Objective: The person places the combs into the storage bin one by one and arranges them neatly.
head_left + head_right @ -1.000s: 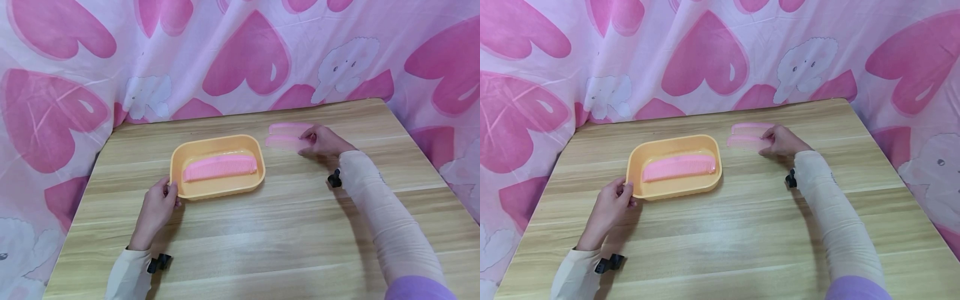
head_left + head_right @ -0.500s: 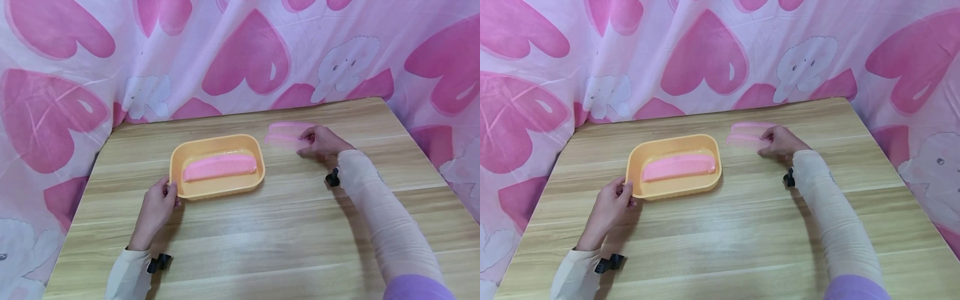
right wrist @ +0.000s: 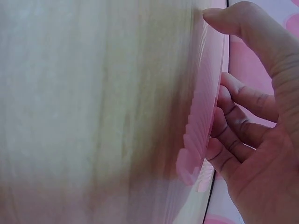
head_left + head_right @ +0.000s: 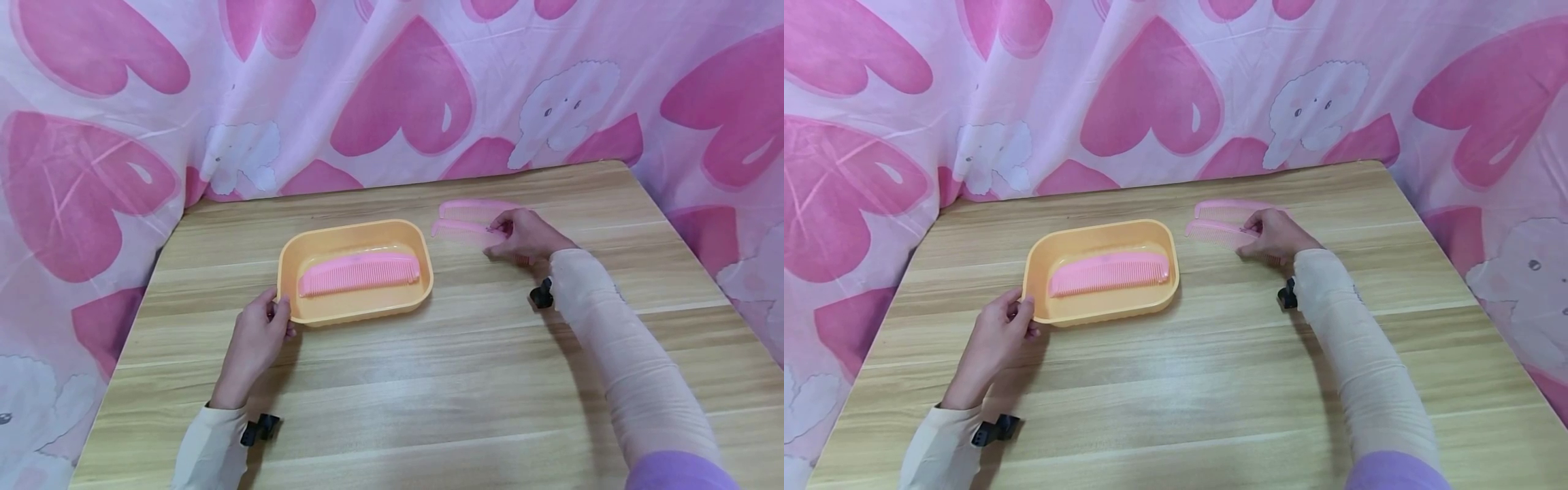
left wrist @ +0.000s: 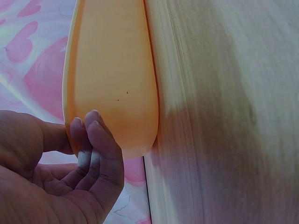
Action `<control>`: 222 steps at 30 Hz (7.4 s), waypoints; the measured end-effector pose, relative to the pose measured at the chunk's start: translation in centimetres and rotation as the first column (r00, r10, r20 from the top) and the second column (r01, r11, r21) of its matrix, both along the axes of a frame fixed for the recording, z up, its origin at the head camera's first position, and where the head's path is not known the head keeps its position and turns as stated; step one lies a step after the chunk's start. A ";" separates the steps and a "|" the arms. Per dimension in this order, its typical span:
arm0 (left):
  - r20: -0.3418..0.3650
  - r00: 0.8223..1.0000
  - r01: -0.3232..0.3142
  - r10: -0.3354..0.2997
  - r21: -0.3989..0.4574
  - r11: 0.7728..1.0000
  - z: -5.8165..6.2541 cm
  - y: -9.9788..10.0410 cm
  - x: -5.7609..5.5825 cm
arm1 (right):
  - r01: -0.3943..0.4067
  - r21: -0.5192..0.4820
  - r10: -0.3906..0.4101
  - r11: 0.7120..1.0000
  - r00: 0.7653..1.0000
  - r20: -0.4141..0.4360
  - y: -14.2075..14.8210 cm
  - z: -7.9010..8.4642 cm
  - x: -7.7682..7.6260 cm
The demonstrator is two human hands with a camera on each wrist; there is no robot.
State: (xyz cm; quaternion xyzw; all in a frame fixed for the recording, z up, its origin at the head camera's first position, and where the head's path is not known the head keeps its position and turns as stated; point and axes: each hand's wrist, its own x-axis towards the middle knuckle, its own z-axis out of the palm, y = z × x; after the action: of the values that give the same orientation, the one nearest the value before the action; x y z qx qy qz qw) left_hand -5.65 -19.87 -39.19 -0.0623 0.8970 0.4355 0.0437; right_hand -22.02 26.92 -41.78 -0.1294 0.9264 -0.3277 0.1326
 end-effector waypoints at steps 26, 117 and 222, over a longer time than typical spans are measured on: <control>-0.004 1.000 0.003 -0.003 -0.007 1.000 0.0 0.0 0.1 | -0.029 -0.041 0.024 0.999 0.992 -0.123 -2.4 3.3 0.3; 0.011 1.000 -0.001 0.001 -0.008 1.000 0.1 0.0 -0.1 | -0.452 0.091 0.459 0.888 0.884 -0.086 -20.2 4.5 2.6; -0.010 1.000 0.007 -0.008 -0.037 0.999 -0.1 0.0 -0.1 | 0.136 0.028 -0.138 0.990 0.980 0.144 1.9 0.7 -1.7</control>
State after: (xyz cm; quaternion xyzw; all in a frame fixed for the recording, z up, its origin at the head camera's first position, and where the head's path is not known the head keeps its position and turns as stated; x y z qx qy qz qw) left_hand -5.71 -19.90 -39.26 -0.0574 0.9053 0.4191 0.0398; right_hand -23.76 28.78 -41.10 -0.0399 0.9239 -0.3362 0.1783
